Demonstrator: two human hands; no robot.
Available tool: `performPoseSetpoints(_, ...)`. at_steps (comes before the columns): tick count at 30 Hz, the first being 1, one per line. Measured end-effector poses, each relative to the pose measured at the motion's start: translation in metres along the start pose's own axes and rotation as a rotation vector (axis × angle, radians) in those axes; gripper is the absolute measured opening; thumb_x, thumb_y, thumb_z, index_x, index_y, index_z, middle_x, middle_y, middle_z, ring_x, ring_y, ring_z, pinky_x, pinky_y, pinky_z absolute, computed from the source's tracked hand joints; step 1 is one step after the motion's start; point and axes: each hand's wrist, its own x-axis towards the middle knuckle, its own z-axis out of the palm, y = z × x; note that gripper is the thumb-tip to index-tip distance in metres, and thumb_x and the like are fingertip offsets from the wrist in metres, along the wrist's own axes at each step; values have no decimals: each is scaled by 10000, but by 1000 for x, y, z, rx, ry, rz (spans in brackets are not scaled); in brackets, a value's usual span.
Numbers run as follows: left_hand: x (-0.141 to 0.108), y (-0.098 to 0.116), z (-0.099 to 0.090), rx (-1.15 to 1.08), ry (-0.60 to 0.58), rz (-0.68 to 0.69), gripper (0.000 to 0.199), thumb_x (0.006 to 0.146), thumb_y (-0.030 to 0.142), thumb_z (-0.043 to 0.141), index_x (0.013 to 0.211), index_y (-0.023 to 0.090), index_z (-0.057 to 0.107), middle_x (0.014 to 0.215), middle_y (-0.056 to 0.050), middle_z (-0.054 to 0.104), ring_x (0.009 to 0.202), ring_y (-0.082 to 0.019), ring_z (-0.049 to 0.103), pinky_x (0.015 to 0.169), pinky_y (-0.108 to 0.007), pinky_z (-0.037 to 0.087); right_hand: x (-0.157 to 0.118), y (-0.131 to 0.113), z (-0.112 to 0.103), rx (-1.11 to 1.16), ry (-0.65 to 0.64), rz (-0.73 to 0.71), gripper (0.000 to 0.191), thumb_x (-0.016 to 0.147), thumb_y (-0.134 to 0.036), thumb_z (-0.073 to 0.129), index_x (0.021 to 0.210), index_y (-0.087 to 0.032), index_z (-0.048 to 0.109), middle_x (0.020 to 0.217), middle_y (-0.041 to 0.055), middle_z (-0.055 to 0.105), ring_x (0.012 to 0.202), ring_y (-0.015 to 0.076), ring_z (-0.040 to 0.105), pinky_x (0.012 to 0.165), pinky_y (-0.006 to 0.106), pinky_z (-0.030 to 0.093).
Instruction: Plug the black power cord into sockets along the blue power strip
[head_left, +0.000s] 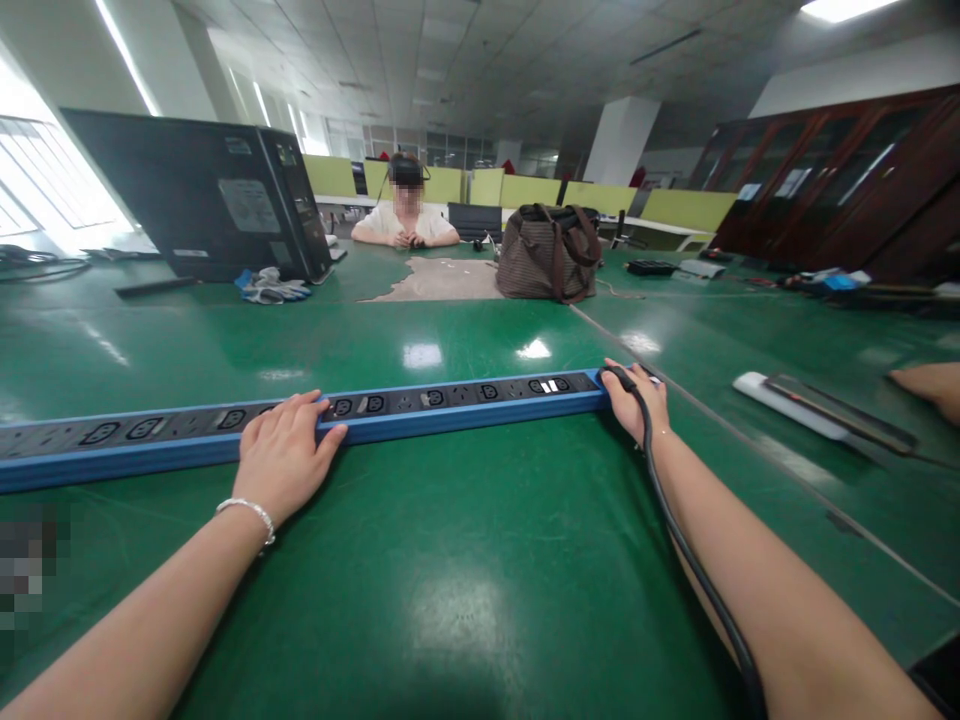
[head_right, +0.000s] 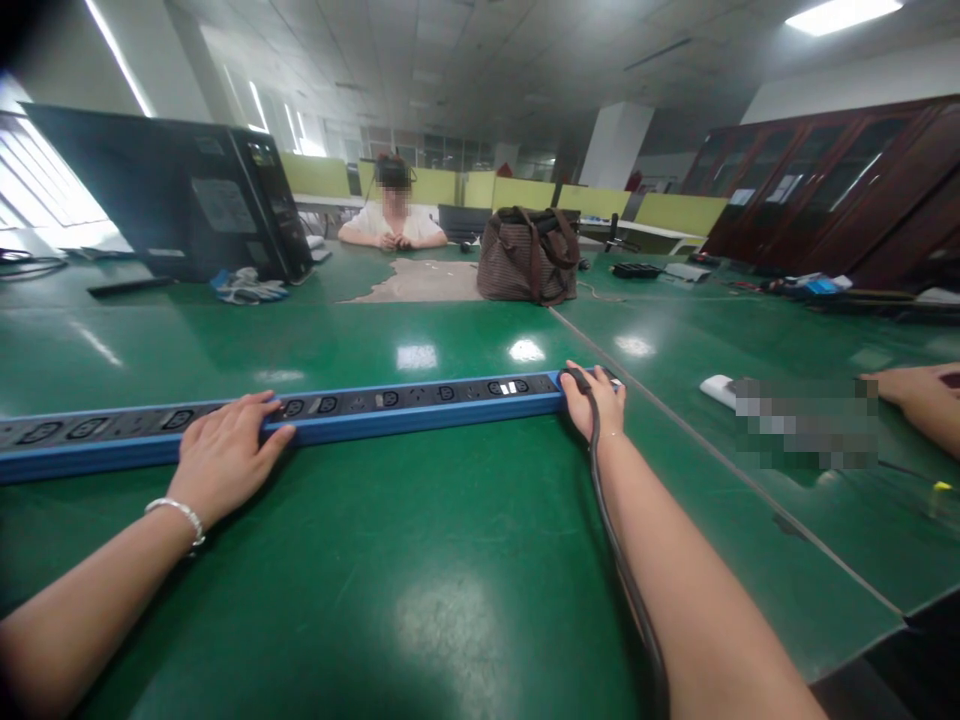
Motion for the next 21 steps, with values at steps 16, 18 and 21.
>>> performPoseSetpoints(16, 1, -3, 1, 8, 14, 21, 538, 899, 503, 289, 1210, 136, 531, 1333, -175, 530, 1270, -319, 448, 1059, -489, 304, 22, 23, -10, 1059, 508, 408, 349, 824, -422, 423, 934, -152, 615, 885, 48, 675, 888, 186, 683, 779, 306, 570)
performPoseSetpoints(18, 1, -3, 1, 2, 15, 19, 534, 899, 504, 285, 1213, 147, 529, 1333, -172, 531, 1272, -319, 448, 1060, -492, 304, 21, 25, -11, 1109, 517, 417, 308, 811, -400, 443, 906, -158, 610, 893, 38, 669, 901, 178, 683, 809, 290, 562)
performPoseSetpoints(21, 1, -3, 2, -5, 15, 18, 531, 899, 504, 282, 1218, 157, 525, 1339, -164, 529, 1279, -318, 442, 1063, -496, 300, 18, 23, -12, 1109, 512, 405, 299, 790, -404, 472, 883, -160, 618, 900, 45, 673, 904, 189, 682, 807, 294, 564)
